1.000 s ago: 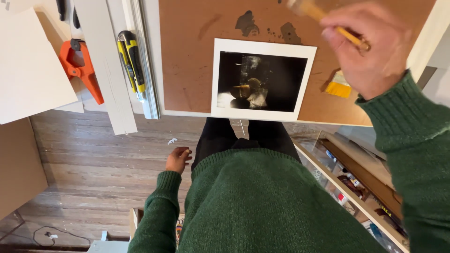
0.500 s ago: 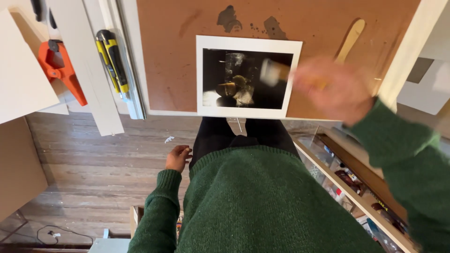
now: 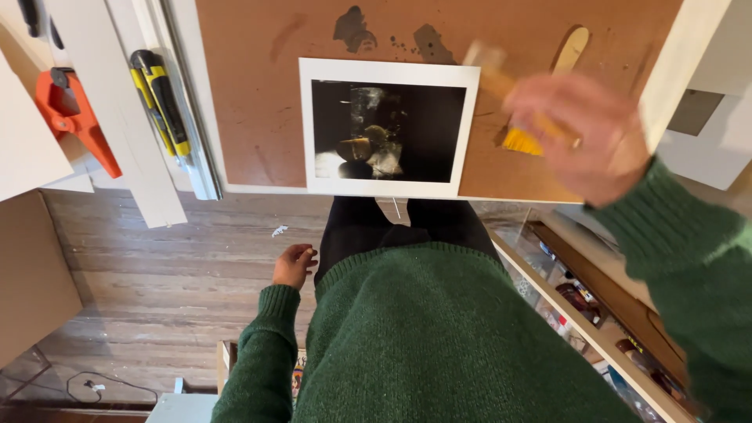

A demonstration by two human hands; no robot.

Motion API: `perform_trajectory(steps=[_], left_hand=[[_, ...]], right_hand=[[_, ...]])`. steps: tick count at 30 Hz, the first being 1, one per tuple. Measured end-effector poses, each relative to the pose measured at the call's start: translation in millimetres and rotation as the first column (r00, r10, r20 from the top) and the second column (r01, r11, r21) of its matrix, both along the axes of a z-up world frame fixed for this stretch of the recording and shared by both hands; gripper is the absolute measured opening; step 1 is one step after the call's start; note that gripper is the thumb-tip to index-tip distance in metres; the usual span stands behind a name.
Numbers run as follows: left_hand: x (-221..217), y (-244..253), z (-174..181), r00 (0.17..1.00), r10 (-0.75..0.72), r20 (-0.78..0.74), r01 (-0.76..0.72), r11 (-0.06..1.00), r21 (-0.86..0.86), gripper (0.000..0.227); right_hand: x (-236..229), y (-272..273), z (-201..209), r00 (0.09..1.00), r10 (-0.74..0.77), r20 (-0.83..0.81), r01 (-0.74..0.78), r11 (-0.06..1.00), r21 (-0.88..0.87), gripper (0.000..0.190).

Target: Cleaning and dusting a photographic print using brushes in a workshop.

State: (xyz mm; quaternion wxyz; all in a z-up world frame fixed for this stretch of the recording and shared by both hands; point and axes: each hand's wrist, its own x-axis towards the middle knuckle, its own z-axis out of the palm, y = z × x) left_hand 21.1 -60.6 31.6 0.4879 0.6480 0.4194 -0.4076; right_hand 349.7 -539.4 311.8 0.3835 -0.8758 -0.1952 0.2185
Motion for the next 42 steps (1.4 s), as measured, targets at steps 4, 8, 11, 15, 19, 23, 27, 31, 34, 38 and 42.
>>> perform_trajectory(steps=[4, 8, 11, 15, 19, 23, 27, 31, 34, 38, 42], left_hand=[[5.5, -14.7, 1.4, 1.0, -0.001, 0.029, 0.001, 1.0, -0.015, 0.034], [2.3, -29.3, -3.5, 0.998, 0.022, 0.065, -0.019, 0.999, -0.047, 0.035], [-5.8, -39.4, -7.4, 0.998, 0.046, 0.05, -0.044, 0.998, -0.035, 0.036], [-8.0, -52.0, -3.8, 0.997, 0.033, 0.07, -0.035, 0.999, 0.021, 0.035], [-26.9, -59.9, -18.1, 0.995, -0.048, 0.083, 0.036, 0.989, 0.141, 0.036], [-44.9, -55.4, -36.2, 0.974, -0.073, 0.215, 0.037, 0.985, 0.167, 0.037], [-28.2, -47.4, -34.9, 0.97, -0.184, 0.16, 0.149, 0.967, 0.205, 0.037], [9.0, -24.5, -19.7, 0.95, -0.311, 0.025, 0.294, 0.921, 0.256, 0.038], [7.8, 11.0, -44.3, 0.938, -0.287, 0.195, 0.263, 0.954, 0.143, 0.038], [35.7, 34.9, -15.0, 0.967, -0.248, 0.048, 0.24, 0.961, 0.14, 0.038], [54.6, 58.6, -12.4, 0.95, -0.305, 0.062, 0.295, 0.946, 0.134, 0.036]], right_hand=[[-17.1, -11.0, -16.3, 0.959, 0.267, 0.098, -0.276, 0.956, 0.096, 0.018], [-23.7, -1.5, -6.0, 0.771, 0.505, -0.388, -0.498, 0.858, 0.127, 0.025], [-6.6, -16.4, -13.2, 0.926, 0.187, 0.329, -0.248, 0.956, 0.155, 0.012], [-19.4, 1.5, -5.8, 0.965, 0.263, 0.022, -0.264, 0.957, 0.123, 0.02], [-27.4, -0.7, -9.6, 0.933, 0.269, 0.238, -0.303, 0.946, 0.12, 0.021], [-36.6, 8.9, -22.0, 0.933, -0.081, 0.35, 0.12, 0.989, -0.091, 0.014], [-79.1, 62.2, -17.4, 0.987, 0.051, -0.153, -0.009, 0.964, 0.265, 0.014], [-85.5, 101.2, -13.1, 0.983, 0.138, -0.123, -0.062, 0.872, 0.486, 0.017], [-73.9, 81.3, -33.9, 0.914, -0.35, -0.203, 0.387, 0.903, 0.187, 0.022], [-69.4, 34.5, -5.5, 0.813, -0.575, 0.089, 0.573, 0.818, 0.052, 0.019], [-83.8, 68.7, -8.5, 0.725, -0.601, 0.336, 0.617, 0.784, 0.07, 0.007]])
